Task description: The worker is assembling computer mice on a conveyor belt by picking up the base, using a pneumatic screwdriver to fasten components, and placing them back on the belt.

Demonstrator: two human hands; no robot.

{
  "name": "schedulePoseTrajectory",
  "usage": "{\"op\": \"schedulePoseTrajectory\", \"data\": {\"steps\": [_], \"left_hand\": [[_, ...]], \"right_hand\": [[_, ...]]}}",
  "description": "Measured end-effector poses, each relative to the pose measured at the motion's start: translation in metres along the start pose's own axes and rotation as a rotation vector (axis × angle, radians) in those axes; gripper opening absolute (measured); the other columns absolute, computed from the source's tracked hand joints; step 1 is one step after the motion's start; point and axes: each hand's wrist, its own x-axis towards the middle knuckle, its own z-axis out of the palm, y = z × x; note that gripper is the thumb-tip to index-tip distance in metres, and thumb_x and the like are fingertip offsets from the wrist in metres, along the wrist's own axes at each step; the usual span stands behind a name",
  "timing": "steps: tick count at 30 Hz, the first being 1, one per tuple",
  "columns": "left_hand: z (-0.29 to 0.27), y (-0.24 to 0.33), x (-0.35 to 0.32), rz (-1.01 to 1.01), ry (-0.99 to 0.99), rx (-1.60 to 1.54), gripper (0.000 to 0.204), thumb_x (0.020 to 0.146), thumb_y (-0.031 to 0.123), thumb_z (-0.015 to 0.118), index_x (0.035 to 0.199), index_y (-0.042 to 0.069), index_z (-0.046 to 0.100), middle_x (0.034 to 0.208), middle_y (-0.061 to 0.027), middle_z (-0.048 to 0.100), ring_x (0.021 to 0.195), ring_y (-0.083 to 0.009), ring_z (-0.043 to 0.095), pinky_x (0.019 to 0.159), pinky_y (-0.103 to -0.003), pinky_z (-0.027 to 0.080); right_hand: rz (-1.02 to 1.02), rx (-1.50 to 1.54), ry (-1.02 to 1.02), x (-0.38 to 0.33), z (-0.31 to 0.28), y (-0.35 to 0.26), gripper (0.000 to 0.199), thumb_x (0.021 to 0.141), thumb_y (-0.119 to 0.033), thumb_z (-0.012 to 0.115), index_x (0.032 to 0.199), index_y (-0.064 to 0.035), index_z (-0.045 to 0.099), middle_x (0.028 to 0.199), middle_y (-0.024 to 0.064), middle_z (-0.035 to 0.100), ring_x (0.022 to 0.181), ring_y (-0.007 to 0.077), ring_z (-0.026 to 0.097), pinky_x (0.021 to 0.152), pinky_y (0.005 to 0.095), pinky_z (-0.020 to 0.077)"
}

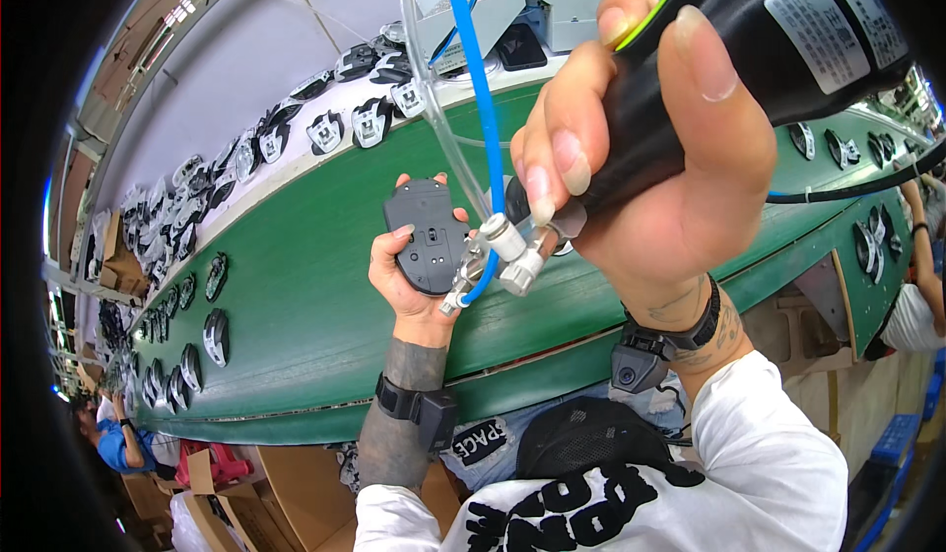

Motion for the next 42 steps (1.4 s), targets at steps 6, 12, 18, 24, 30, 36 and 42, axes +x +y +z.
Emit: {"op": "schedulePoseTrajectory", "data": {"steps": [6,12,18,24,30,36,42], "left_hand": [[-0.010,0.000,0.010,0.065,0.037,0.052,0.050,0.080,0.024,0.050,0.128,0.014,0.041,0.119,-0.0155,0.049,0.088,-0.0306,0.058,0.073,-0.046,0.054],[-0.008,-0.005,0.016,0.037,0.102,0.113,0.043,0.085,0.032,0.050,0.124,0.015,0.044,0.116,-0.0119,0.052,0.086,-0.0297,0.059,0.077,-0.050,0.049],[-0.016,-0.014,0.011,0.006,0.002,0.045,0.045,0.085,0.029,0.052,0.126,0.012,0.043,0.116,-0.0154,0.052,0.087,-0.0318,0.059,0.075,-0.042,0.053],[-0.018,-0.016,0.010,-0.019,0.052,0.054,0.044,0.086,0.026,0.051,0.126,0.011,0.043,0.116,-0.0159,0.053,0.089,-0.0308,0.060,0.078,-0.042,0.053],[-0.030,-0.019,0.011,-0.026,-0.024,0.057,0.044,0.086,0.027,0.051,0.126,0.010,0.043,0.116,-0.0157,0.053,0.094,-0.0301,0.059,0.083,-0.042,0.051],[-0.014,-0.024,0.005,-0.028,-0.075,-0.012,0.043,0.087,0.028,0.048,0.125,0.008,0.045,0.117,-0.0144,0.054,0.107,-0.0275,0.055,0.094,-0.043,0.044],[-0.015,-0.008,0.013,0.049,0.343,0.559,0.041,0.080,0.020,0.061,0.117,0.008,0.047,0.101,-0.0070,0.054,0.089,-0.0193,0.056,0.076,-0.037,0.051]], "right_hand": [[-0.125,-0.234,0.145,0.005,0.014,-0.003,0.021,0.078,-0.019,0.071,0.070,-0.0023,0.060,0.054,0.0035,0.055,0.043,0.0106,0.053,0.041,0.0245,0.0417],[-0.036,-0.219,-0.122,0.007,-0.006,-0.040,0.047,0.095,-0.042,0.032,0.113,-0.0018,0.047,0.069,0.0067,0.051,0.061,0.0188,0.053,0.058,0.0310,0.0439],[-0.099,-0.112,-0.117,0.002,0.000,-0.021,0.044,0.095,-0.042,0.032,0.112,-0.0036,0.046,0.068,0.0083,0.053,0.055,0.0194,0.053,0.056,0.0303,0.0435],[-0.066,-0.084,-0.025,-0.002,0.010,-0.012,0.035,0.091,-0.034,0.044,0.101,-0.0016,0.051,0.065,0.0074,0.055,0.052,0.0169,0.054,0.051,0.0287,0.0433],[-0.030,-0.065,0.061,-0.008,0.017,-0.005,0.027,0.086,-0.026,0.056,0.090,0.0003,0.056,0.062,0.0065,0.056,0.048,0.0143,0.054,0.046,0.0271,0.0430],[0.000,-0.044,0.147,-0.006,0.019,-0.004,0.022,0.082,-0.019,0.068,0.079,0.0022,0.062,0.058,0.0057,0.057,0.045,0.0117,0.054,0.041,0.0256,0.0427],[0.164,-0.607,0.238,0.012,0.018,-0.018,0.014,0.085,-0.011,0.062,0.088,0.0015,0.056,0.057,0.0031,0.055,0.050,0.0121,0.055,0.049,0.0224,0.0430]]}}
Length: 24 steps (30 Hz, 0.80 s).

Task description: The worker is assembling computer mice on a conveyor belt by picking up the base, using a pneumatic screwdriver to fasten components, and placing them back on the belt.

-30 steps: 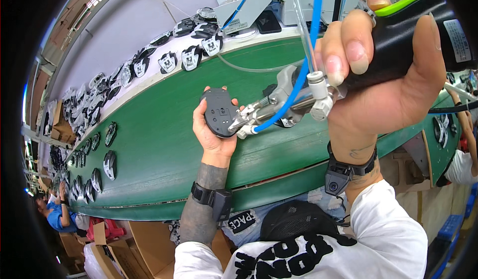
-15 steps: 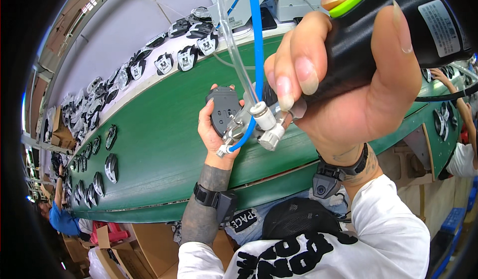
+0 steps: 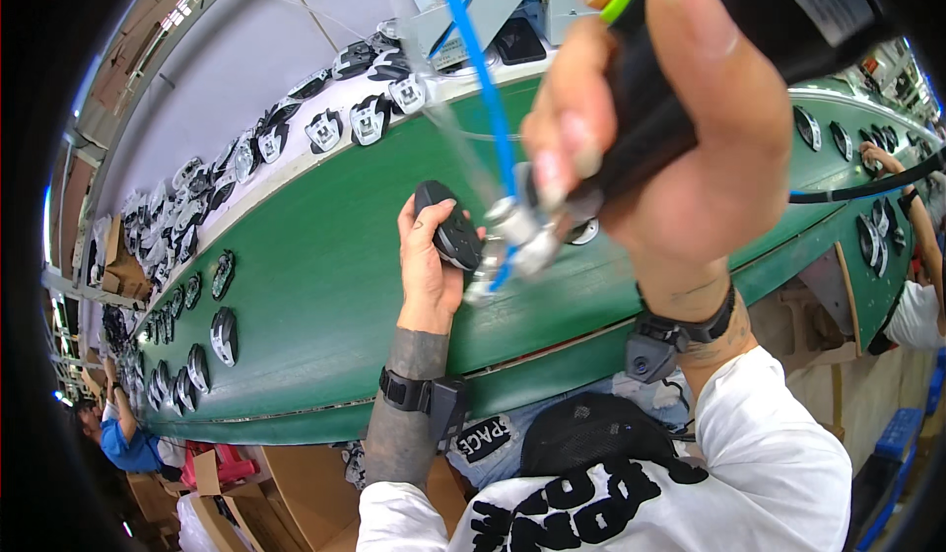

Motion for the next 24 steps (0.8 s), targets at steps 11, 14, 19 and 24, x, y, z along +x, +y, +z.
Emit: {"op": "schedulePoseTrajectory", "data": {"steps": [11,14,19,24], "left_hand": [[-0.013,0.018,0.011,-0.113,-0.459,-0.215,0.046,0.087,0.024,0.057,0.127,0.006,0.044,0.117,-0.0145,0.055,0.105,-0.0329,0.058,0.075,-0.039,0.057],[-0.007,0.018,0.007,-0.115,-0.462,-0.144,0.055,0.078,0.004,0.066,0.127,0.004,0.042,0.116,-0.0158,0.056,0.100,-0.0296,0.061,0.069,-0.035,0.058],[0.004,0.017,0.005,0.209,-0.367,0.182,0.053,0.077,0.003,0.066,0.125,0.004,0.043,0.112,-0.0157,0.057,0.095,-0.0267,0.061,0.075,-0.034,0.055],[-0.009,0.029,-0.003,0.916,-0.270,1.429,0.076,0.069,0.033,0.077,0.131,0.004,0.042,0.133,-0.0271,0.037,0.124,-0.0413,0.036,0.101,-0.046,0.035]], "right_hand": [[-0.162,0.166,-0.018,0.012,-0.027,0.007,0.026,0.086,-0.025,0.057,0.090,0.0002,0.058,0.056,0.0079,0.051,0.045,0.0165,0.052,0.044,0.0264,0.0420],[-0.195,0.170,-0.036,0.015,-0.033,0.005,0.026,0.086,-0.025,0.057,0.091,0.0006,0.060,0.056,0.0082,0.051,0.045,0.0162,0.053,0.044,0.0260,0.0419],[-0.198,0.147,-0.048,0.016,-0.034,0.001,0.026,0.087,-0.025,0.056,0.092,0.0005,0.061,0.056,0.0080,0.051,0.046,0.0153,0.052,0.044,0.0255,0.0416],[-0.321,-0.038,-0.035,0.017,-0.034,0.010,0.030,0.092,-0.025,0.048,0.102,0.0024,0.050,0.055,0.0027,0.044,0.047,0.0141,0.046,0.046,0.0244,0.0378]]}}
